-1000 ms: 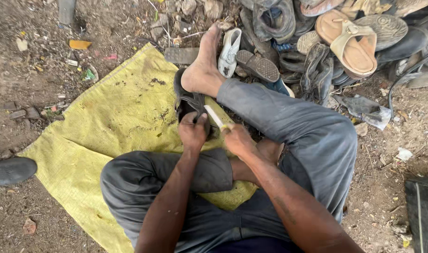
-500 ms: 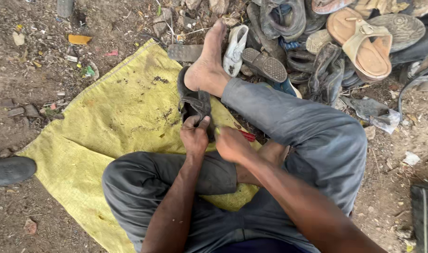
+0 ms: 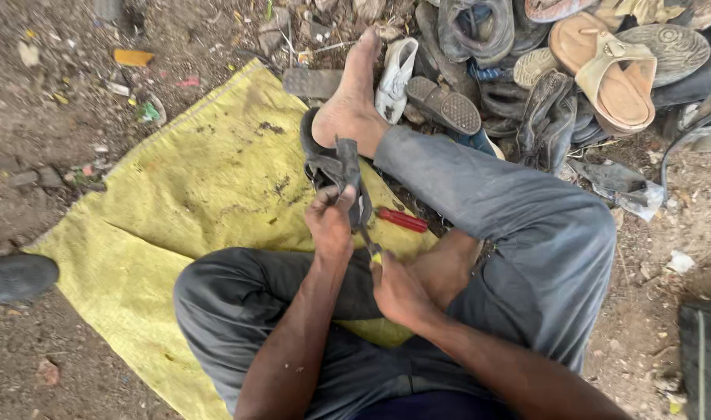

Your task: The person uses a tool and a knife to scrape, cut, and adjust parts of various shoes and sandals while sitting on a yellow cloth on the ground.

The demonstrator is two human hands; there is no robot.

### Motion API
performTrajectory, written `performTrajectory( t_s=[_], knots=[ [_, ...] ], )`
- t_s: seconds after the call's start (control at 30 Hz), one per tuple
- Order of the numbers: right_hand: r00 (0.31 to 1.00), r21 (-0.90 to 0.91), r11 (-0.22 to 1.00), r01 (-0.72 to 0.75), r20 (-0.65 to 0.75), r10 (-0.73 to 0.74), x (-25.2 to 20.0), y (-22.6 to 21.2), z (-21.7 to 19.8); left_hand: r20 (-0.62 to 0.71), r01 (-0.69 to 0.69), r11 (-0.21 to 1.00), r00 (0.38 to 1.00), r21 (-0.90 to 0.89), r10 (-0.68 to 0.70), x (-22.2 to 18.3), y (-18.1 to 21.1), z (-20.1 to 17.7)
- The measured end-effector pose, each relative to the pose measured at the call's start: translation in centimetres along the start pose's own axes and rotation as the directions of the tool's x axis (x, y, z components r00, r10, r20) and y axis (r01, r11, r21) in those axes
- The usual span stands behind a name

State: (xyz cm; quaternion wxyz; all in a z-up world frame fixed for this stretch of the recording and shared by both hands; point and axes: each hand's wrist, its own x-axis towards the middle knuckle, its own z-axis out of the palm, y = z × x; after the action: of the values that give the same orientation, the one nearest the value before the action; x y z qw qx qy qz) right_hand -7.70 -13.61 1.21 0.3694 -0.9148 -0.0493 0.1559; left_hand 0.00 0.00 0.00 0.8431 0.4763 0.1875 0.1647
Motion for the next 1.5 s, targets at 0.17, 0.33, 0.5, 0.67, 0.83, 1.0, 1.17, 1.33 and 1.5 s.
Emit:
performTrajectory(
  t_s=[0.17,0.33,0.5,0.67,0.83,1.0,1.17,1.33,1.5],
  knots=[
    [0.95,0.129,0.966,0.224,-0.251,-0.187,5.1,2.3,2.7,-0.005,0.136,0.979,0.99,-0.153,-0.139,-0.1,0.2,1.2],
    [0.883,-0.141,0.928,0.345,-0.286,-0.372,-1.1,1.5,3.1,-0.036,0.135,0.932,0.987,-0.338,-0.156,1.3,1.4,1.1],
    [0.994,0.05,0.995,-0.085,-0.065,0.088,2.6,-0.5,2.1,0.067,0.185,0.865,0.982,-0.467,-0.174,0.7,1.2,1.8],
    [0.935,0.283,0.9,-0.33,0.227,0.271,4.5,-1.9,1.6,0.086,0.288,0.827,0.956,-0.484,-0.282,1.4,2.4,1.0],
    [0.852,0.648,0.554,-0.523,0.388,0.351,-0.5,-4.3,-0.9,0.051,0.336,0.921,0.942,-0.197,-0.333,2.0,6.1,0.3],
    [0.809,0.646,0.488,-0.587,0.492,0.323,2.1,-3.5,-2.7,0.916,-0.92,-0.161,0.38,0.358,-0.132,3.6,10.3,0.7],
    [0.856,0.609,0.608,-0.51,0.428,0.289,2.4,-2.2,-3.2,0.914,-0.945,-0.213,0.3,0.247,-0.272,3.7,9.7,1.0],
    [0.887,0.521,0.734,-0.436,0.387,0.252,6.0,0.5,-3.1,0.955,-0.946,-0.243,0.256,0.216,-0.148,2.2,7.4,1.0],
    [0.93,0.37,0.894,-0.252,0.349,0.118,11.9,-0.8,-3.6,0.819,-0.793,-0.224,0.571,0.567,0.055,4.1,5.3,-0.4]
  ],
)
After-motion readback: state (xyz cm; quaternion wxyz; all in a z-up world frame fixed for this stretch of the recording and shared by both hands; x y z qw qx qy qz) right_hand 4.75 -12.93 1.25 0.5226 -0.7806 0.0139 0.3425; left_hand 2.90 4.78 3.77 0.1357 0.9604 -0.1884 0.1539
